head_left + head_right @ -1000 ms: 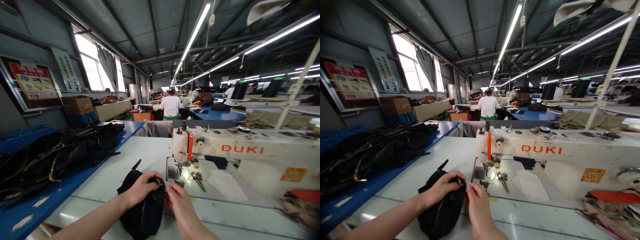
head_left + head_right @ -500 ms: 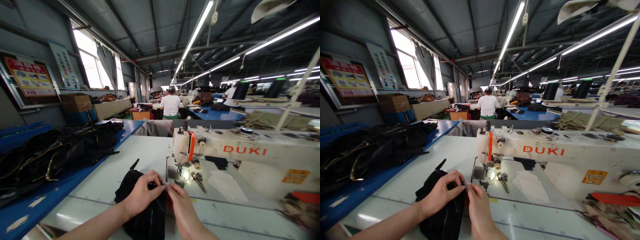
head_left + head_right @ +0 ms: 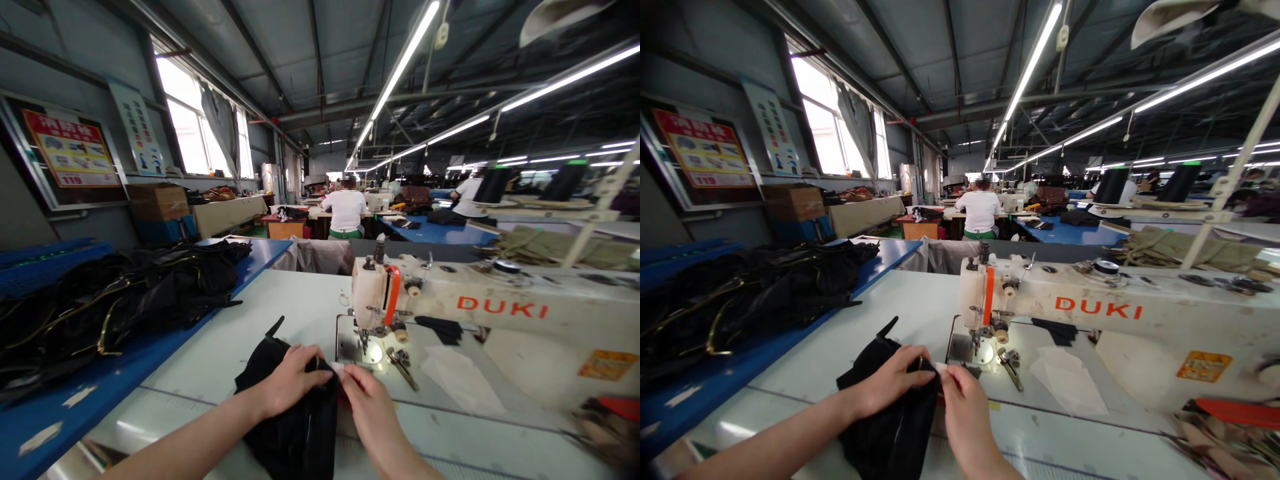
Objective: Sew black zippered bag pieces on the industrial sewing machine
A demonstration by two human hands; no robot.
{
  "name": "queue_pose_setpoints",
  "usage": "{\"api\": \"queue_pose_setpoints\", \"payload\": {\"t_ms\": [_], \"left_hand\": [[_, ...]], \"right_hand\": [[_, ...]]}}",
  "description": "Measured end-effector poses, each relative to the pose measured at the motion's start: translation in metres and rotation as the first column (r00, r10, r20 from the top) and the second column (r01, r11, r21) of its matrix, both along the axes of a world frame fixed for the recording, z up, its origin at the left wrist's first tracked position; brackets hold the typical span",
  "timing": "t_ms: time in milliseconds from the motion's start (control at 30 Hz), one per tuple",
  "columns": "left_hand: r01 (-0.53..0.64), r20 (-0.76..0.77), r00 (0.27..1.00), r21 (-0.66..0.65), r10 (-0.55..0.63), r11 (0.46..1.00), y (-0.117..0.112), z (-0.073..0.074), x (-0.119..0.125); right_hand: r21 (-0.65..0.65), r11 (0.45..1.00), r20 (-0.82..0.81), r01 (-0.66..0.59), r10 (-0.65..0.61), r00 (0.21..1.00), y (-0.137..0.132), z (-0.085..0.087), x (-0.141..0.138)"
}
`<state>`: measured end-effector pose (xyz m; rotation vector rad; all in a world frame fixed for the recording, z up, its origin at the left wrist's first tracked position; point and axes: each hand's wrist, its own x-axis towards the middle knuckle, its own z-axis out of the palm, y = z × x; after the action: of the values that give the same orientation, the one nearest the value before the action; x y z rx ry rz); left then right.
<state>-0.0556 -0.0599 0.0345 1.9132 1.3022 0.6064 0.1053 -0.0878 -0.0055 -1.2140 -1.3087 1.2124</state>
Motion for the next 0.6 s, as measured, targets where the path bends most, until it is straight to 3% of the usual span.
{"api": "queue_pose_setpoints", "payload": {"t_ms": [133, 267, 333, 467, 600], "left_hand": [[0.054, 0.115, 0.992, -0.073, -0.046, 0.996, 0.004, -0.005, 0.005], [0.080, 0.162, 0.985, -0.129, -0.058, 0.988, 0.006, -0.004, 0.005], [0.091, 0.154, 0.986, -0.128, -0.071, 0.987, 0.009, -0.004, 0.004], [0.102, 0.128, 0.988, -0.117, -0.086, 0.988, 0.020, -0.004, 0.009], [0.106, 0.125, 0.988, -0.114, -0.092, 0.988, 0.029, -0.006, 0.016]], "right_hand": [[0.005, 0.998, 0.149, -0.058, 0.057, 0.987, 0.000, 0.009, 0.008], [0.086, 0.993, 0.426, -0.079, 0.035, 0.904, 0.008, 0.028, 0.058], [0.186, 0.982, 0.578, -0.029, -0.085, 0.812, 0.023, 0.038, 0.103], [0.354, 0.927, 0.767, 0.124, -0.364, 0.528, 0.069, 0.042, 0.195], [0.440, 0.891, 0.838, 0.112, -0.452, 0.307, 0.109, 0.026, 0.240]]}}
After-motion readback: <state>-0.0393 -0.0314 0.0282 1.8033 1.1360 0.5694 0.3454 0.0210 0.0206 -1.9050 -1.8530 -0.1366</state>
